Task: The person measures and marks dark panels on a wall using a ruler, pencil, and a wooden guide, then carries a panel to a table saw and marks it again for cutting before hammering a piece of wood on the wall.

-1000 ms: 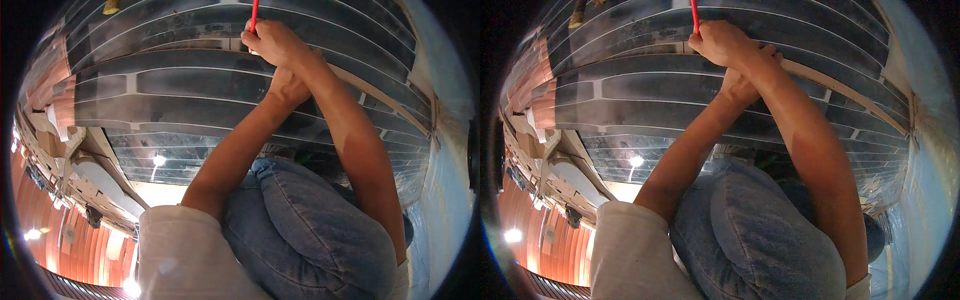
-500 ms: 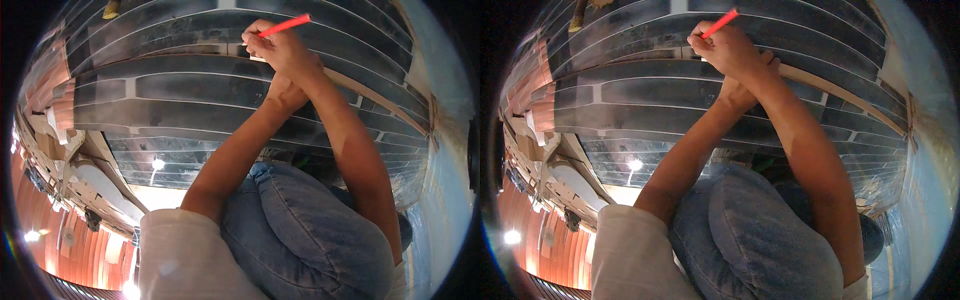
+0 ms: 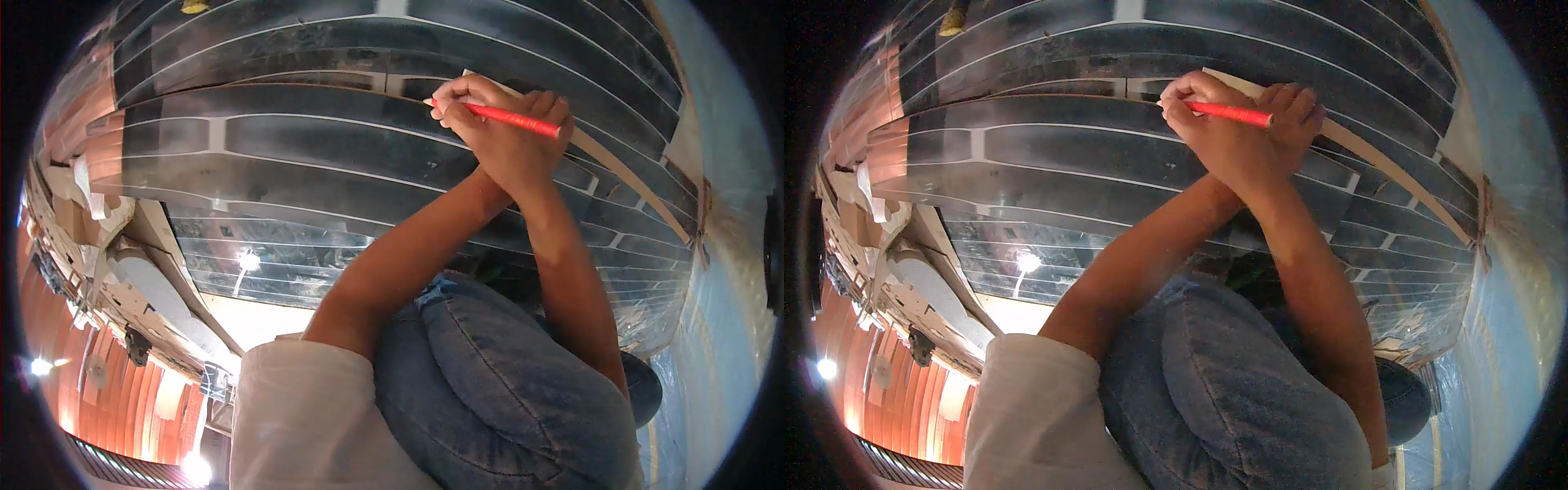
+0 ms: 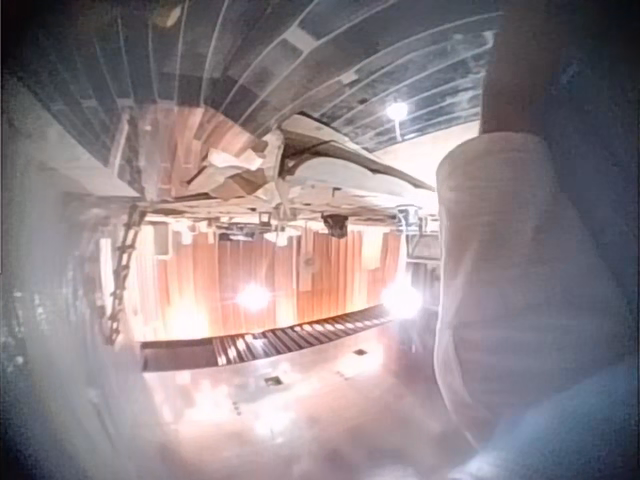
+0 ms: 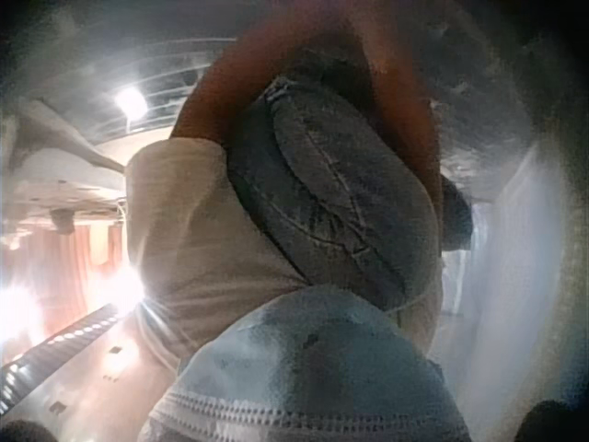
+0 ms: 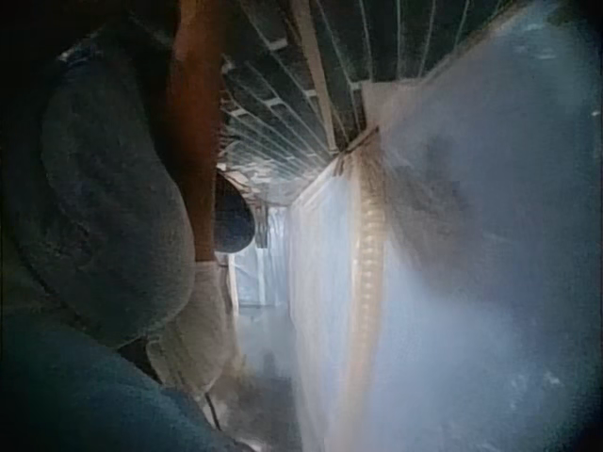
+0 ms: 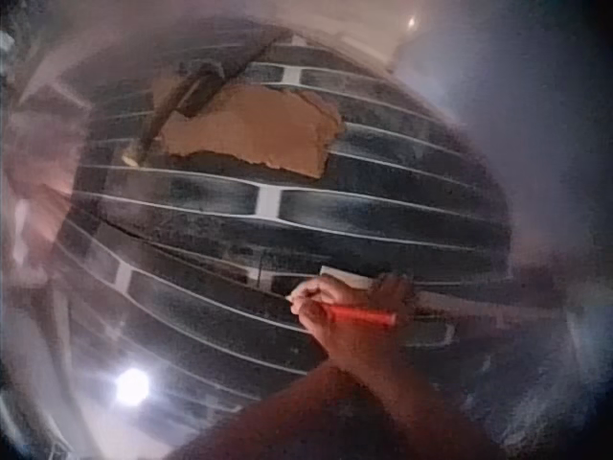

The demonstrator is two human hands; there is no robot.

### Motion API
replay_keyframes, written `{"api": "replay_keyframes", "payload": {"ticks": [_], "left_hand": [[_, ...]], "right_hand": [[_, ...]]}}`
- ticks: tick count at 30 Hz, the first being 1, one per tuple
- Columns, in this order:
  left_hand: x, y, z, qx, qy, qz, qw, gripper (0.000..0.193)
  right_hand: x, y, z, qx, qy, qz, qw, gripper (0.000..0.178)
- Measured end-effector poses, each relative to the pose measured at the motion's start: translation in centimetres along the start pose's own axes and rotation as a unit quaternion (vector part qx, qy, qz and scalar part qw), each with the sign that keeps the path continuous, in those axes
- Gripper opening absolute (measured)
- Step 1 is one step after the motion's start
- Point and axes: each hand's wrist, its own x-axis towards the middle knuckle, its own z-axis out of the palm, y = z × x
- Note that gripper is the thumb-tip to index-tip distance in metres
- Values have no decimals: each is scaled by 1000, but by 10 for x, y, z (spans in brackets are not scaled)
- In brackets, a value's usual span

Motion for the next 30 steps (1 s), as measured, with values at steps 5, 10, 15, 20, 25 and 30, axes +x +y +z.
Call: {"api": "replay_keyframes", "payload": {"ticks": [5,10,15,20,25,30], "left_hand": [[-51,7,-73,-120,-66,144,980,30],[-71,-70,-194,31,-42,16,999,31],[-12,-141,-223,85,-224,-27,971,28],[7,-151,-220,-13,-367,-179,913,37],[10,-143,-219,-34,-374,-205,904,35],[7,-142,-218,-13,-336,-172,926,31]], "right_hand": [[27,21,-27,181,-71,38,980,14],[39,38,-10,120,-110,47,986,13],[35,31,-4,122,-102,80,984,13],[33,39,0,103,-68,25,992,19],[27,46,9,82,-23,-17,996,16],[15,47,21,41,71,-96,992,12]]}}
